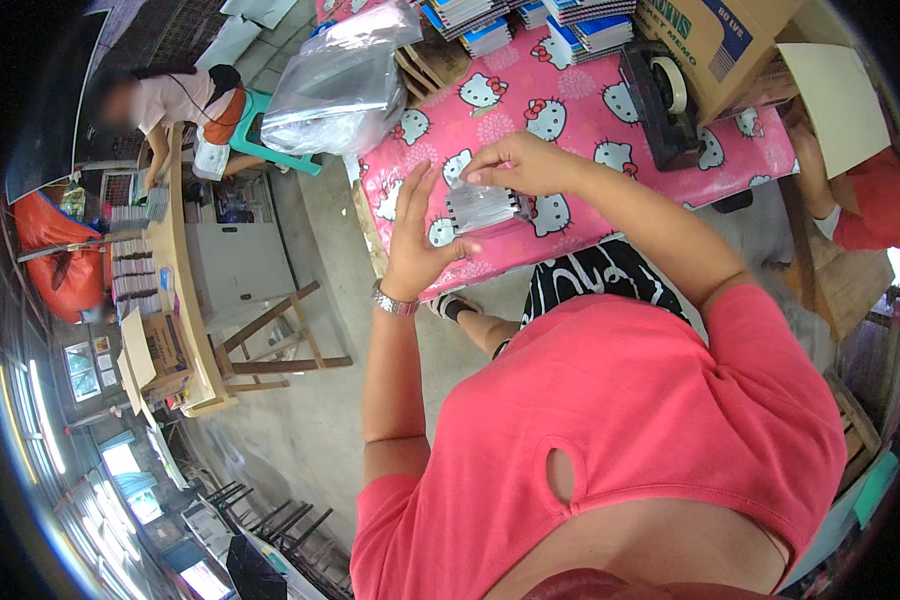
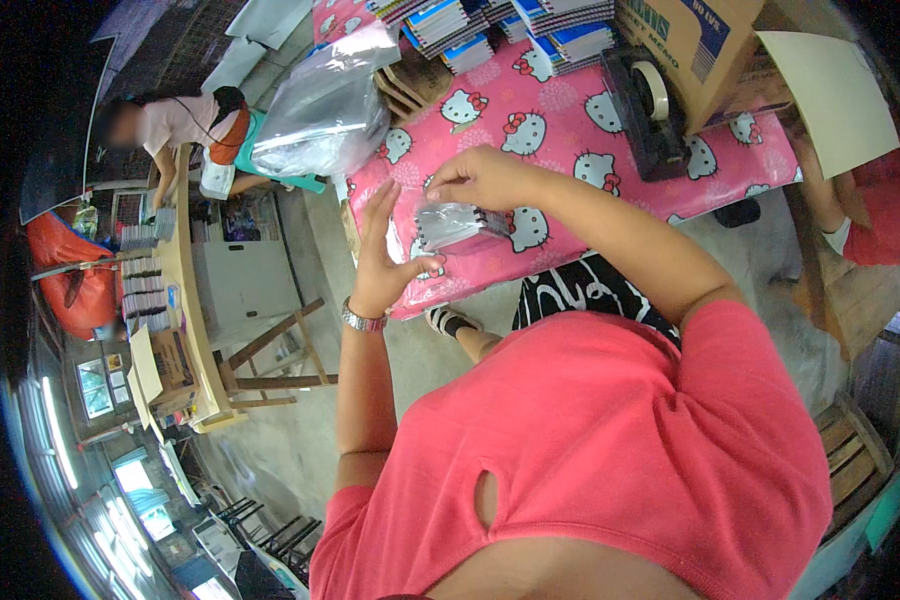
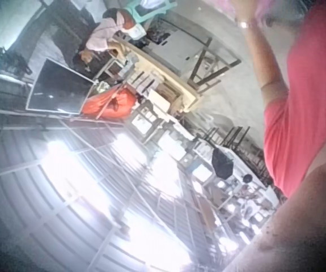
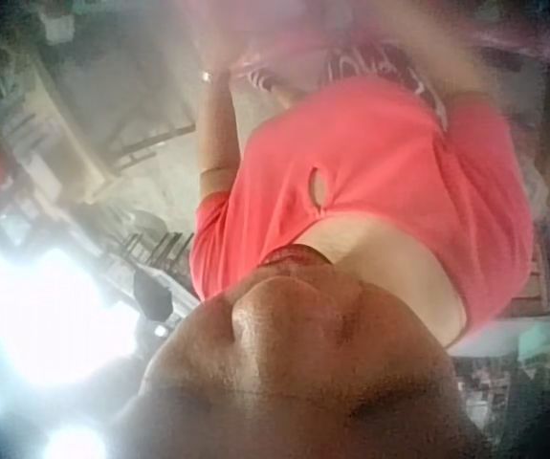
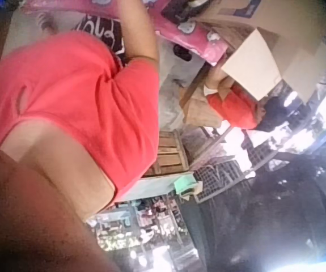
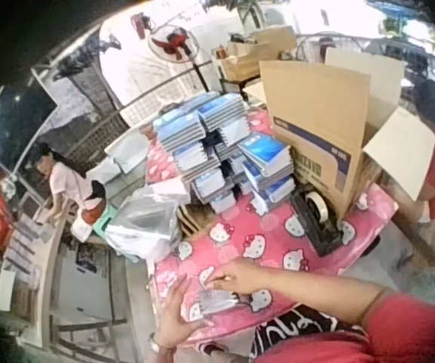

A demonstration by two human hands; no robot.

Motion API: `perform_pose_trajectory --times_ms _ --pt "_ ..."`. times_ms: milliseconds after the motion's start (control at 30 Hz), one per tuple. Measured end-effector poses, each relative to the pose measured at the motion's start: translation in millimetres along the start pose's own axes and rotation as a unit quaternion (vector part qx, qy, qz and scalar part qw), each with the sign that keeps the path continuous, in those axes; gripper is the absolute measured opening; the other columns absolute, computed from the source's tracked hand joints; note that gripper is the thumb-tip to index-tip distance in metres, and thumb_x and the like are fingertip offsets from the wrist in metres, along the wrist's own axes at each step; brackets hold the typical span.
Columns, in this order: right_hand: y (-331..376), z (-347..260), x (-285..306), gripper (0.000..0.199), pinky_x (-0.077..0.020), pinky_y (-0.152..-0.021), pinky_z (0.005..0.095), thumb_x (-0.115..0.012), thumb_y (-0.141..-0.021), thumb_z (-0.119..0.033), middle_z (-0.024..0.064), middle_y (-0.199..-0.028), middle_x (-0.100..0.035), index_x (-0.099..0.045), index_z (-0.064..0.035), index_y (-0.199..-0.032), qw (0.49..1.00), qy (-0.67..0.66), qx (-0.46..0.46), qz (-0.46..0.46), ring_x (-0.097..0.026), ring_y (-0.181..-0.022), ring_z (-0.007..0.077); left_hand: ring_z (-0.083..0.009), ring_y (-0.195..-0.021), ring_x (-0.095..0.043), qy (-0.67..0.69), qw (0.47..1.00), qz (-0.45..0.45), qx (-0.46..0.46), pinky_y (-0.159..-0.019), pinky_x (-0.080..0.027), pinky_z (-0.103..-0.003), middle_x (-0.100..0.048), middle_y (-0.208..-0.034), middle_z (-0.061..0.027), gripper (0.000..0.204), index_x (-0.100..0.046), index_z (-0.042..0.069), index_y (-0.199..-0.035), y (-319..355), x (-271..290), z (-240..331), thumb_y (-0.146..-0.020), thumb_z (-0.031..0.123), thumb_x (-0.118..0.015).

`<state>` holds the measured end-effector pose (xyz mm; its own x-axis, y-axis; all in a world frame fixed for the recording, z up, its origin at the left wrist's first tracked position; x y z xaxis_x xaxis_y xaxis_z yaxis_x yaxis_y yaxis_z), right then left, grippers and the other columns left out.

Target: The person places notebooks into plastic bags, seals them with tape, and places the packaged notebooks into a cardboard box.

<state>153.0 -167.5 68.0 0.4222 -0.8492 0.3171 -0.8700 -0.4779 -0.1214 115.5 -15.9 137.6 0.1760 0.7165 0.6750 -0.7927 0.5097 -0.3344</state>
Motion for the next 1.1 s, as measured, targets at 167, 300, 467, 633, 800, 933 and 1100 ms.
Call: perform_pose_trajectory --times_ms 167,300,467,633,800,933,1100 --pt "31 -31 -13 0.044 -0.0474 -0.089 0.0366 -0.071 -0.080 -0.025 0.0138 -0.110 -0.066 -0.062 -0.0080 -0.119 0.984 0.133 0.114 -0.034 -0.061 -0.103 0.0277 -0.0337 -0.122 -0.048 -0.001 0.997 -0.070 0.031 -0.103 -0.038 -0.041 -0.053 -0.130 -0.0165 0.072 -0.055 0.006 -0.122 16 -28 -44 -0.057 0.015 -0.085" --pt "45 -29 -26 0.061 -0.0440 -0.095 0.0409 -0.073 -0.076 -0.023 0.0105 -0.105 -0.065 -0.051 -0.0101 -0.131 0.964 0.194 0.153 0.101 -0.054 -0.113 0.0294 -0.0329 -0.119 -0.051 0.005 1.000 -0.023 0.010 -0.101 -0.040 -0.041 -0.056 -0.127 -0.0154 0.051 -0.064 0.005 -0.106 20 -34 -51 -0.059 0.008 -0.083" --pt "48 -25 -29 0.061 -0.0433 -0.089 0.0413 -0.072 -0.074 -0.022 0.0066 -0.091 -0.066 -0.050 -0.0109 -0.129 0.964 0.117 0.131 0.200 -0.056 -0.098 0.0284 -0.0298 -0.122 -0.048 0.122 0.991 0.002 0.062 -0.103 -0.038 -0.042 -0.055 -0.128 -0.0120 0.039 -0.067 0.007 -0.097 27 -37 -66 -0.061 0.003 -0.081" --pt "44 -24 -32 0.054 -0.0316 -0.090 0.0435 -0.065 -0.079 -0.014 -0.0024 -0.084 -0.063 -0.047 -0.0106 -0.130 0.961 0.165 0.068 0.213 -0.052 -0.093 0.0209 -0.0285 -0.126 -0.042 0.218 0.969 0.034 0.111 -0.104 -0.036 -0.040 -0.048 -0.131 -0.0107 0.031 -0.069 0.008 -0.091 32 -39 -81 -0.063 0.002 -0.080" --pt "42 -29 -34 0.056 -0.0257 -0.091 0.0460 -0.065 -0.079 -0.015 -0.0032 -0.080 -0.063 -0.045 -0.0121 -0.131 0.941 0.214 0.059 0.256 -0.052 -0.092 0.0180 -0.0285 -0.124 -0.042 0.160 0.978 0.050 0.124 -0.101 -0.037 -0.040 -0.043 -0.131 -0.0109 0.020 -0.071 0.009 -0.081 21 -31 -72 -0.063 0.004 -0.080" --pt "43 -30 -15 0.050 -0.0313 -0.087 0.0446 -0.065 -0.081 -0.018 -0.0001 -0.079 -0.065 -0.049 -0.0115 -0.129 0.933 0.214 0.043 0.285 -0.055 -0.087 0.0211 -0.0288 -0.120 -0.045 0.043 0.991 0.031 0.124 -0.099 -0.039 -0.039 -0.044 -0.131 -0.0125 0.014 -0.071 0.008 -0.074 3 -25 -57 -0.062 0.008 -0.079" --pt "105 -4 88 0.027 -0.0485 -0.065 0.0253 -0.063 -0.086 -0.011 0.0083 -0.083 -0.067 -0.062 -0.0092 -0.112 0.905 0.078 -0.109 0.403 -0.062 -0.076 0.0101 -0.0310 -0.115 -0.050 -0.053 0.989 0.015 0.137 -0.095 -0.042 -0.039 -0.052 -0.122 -0.0153 0.011 -0.070 0.007 -0.069 0 -16 -56 -0.061 0.012 -0.076"
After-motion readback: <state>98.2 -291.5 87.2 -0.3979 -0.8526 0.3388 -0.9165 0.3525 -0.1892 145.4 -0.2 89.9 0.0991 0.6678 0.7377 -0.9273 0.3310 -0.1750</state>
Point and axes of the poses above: each hand's wrist, its own y-axis away from the middle knuckle, its own x-axis out of the back of the hand, z = x × y, the point moved 7 cm from there along -y, towards the middle knuckle
